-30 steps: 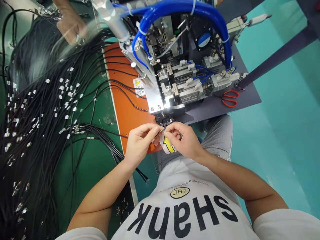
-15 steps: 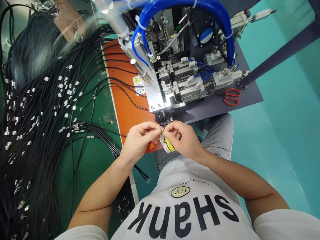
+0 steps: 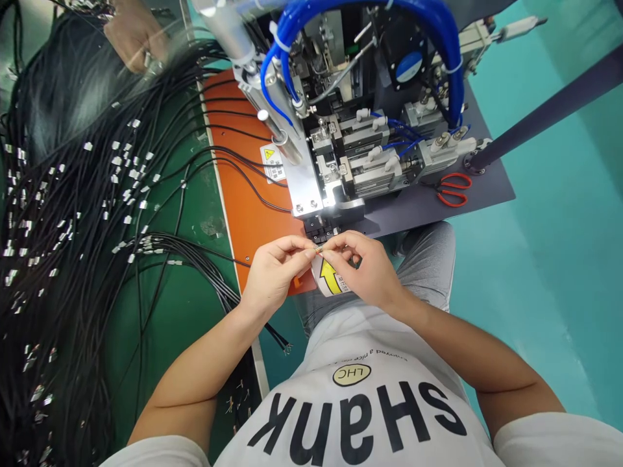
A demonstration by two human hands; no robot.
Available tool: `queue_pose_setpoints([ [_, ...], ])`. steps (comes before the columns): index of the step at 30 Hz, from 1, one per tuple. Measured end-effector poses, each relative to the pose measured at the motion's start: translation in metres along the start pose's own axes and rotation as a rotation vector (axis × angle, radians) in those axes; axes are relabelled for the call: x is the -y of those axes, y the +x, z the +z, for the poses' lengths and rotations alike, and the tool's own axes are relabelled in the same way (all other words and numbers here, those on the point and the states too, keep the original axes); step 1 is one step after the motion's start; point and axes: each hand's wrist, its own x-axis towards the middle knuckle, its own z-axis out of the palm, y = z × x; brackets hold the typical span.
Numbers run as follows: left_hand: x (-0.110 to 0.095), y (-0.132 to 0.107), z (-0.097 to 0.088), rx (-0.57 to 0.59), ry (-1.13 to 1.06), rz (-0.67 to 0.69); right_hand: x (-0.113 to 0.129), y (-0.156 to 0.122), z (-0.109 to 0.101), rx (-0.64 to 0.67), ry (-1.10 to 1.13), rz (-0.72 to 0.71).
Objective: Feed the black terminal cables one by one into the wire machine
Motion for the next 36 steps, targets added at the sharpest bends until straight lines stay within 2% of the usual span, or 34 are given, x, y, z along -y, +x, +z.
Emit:
queue_pose_setpoints([
  [12,-0.002,0.000,0.001,-0.011,0.100,0.014,0.004,0.002,0.002,-0.139,-0.055,-0.111],
  [24,-0.002,-0.003,0.005,0.015,0.242,0.071,0.001,0.003,0.005,-0.177,-0.033,-0.140],
  [27,0.001,-0.001,0.001,0.011,0.373,0.189,-0.007,0.007,0.001,-0.160,0.054,-0.035],
  [32,0.006,0.010,-0.010,0.006,0.826,0.569,-0.024,0.023,-0.006,-0.137,0.225,0.171],
  [36,0.016,0.023,-0.015,-0.012,0.970,0.695,-0.034,0.036,-0.006,-0.145,0.288,0.256],
])
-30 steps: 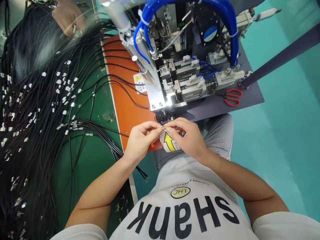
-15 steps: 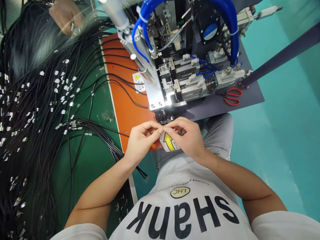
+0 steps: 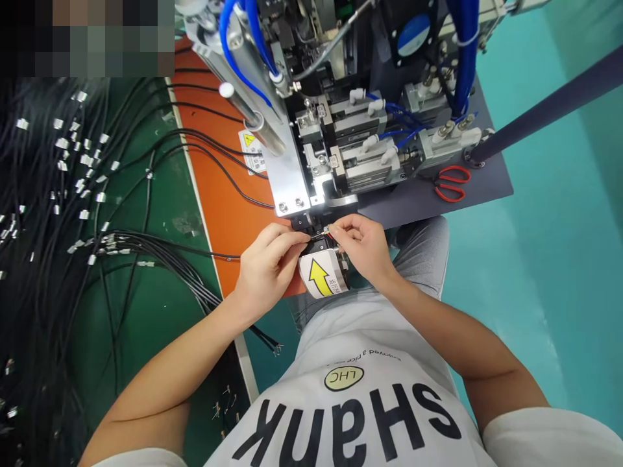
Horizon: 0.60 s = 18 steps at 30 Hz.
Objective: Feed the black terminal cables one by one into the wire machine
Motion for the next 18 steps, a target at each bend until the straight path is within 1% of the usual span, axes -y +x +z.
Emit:
queue_pose_setpoints([
  [3,0.008,0.000,0.007,-0.024,0.035,0.003,-0.004,0.006,0.001,0.001,0.018,0.034],
  [7,0.014,0.000,0.009,-0.034,0.040,0.029,-0.008,0.010,0.002,-0.002,0.028,0.043],
  [13,0.017,0.002,0.008,-0.027,0.058,0.047,-0.008,0.013,0.002,0.009,0.032,0.052],
  [18,0.017,0.002,0.008,-0.004,0.064,0.035,-0.008,0.013,0.000,0.015,0.036,0.047],
])
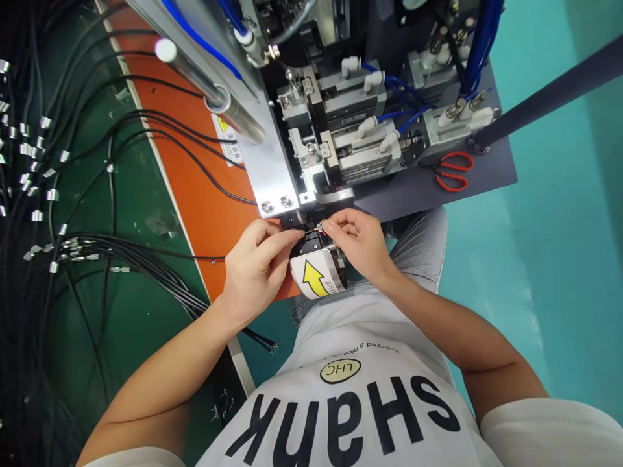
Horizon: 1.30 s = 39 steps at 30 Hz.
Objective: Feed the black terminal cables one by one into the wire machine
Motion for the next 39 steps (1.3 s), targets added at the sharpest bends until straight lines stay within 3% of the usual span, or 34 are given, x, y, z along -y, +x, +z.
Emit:
queue_pose_setpoints([
  [39,-0.0015,0.0045,-0.0004,0.083,0.053,0.037,-0.0058,-0.0018,0.0024,-0.011,-0.018,-0.071],
])
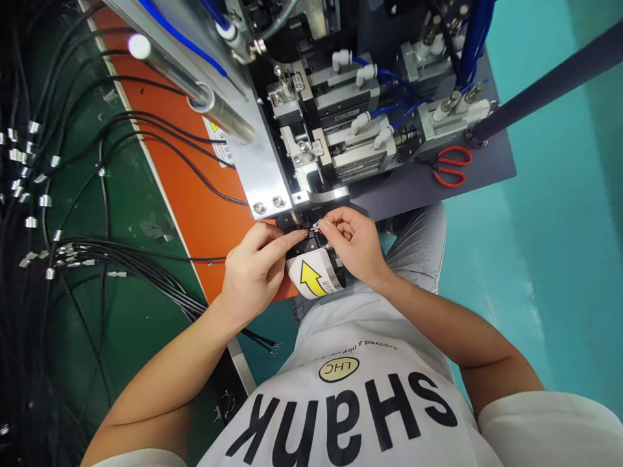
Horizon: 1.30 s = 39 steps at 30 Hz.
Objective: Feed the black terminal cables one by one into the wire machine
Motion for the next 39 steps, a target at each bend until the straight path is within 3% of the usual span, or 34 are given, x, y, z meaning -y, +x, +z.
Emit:
queue_pose_setpoints([
  [11,0.000,-0.001,0.001,0.002,0.021,0.004,-0.008,-0.002,0.006,-0.029,0.041,-0.026],
  [21,0.001,-0.002,0.002,0.019,0.053,0.009,0.001,-0.003,0.004,-0.043,0.034,0.005],
  [31,0.005,-0.005,0.006,0.026,0.171,0.065,-0.006,-0.002,0.005,-0.105,-0.263,-0.160],
  [39,0.001,-0.002,0.005,0.010,0.144,0.053,-0.006,-0.004,-0.004,0.001,-0.128,-0.035],
])
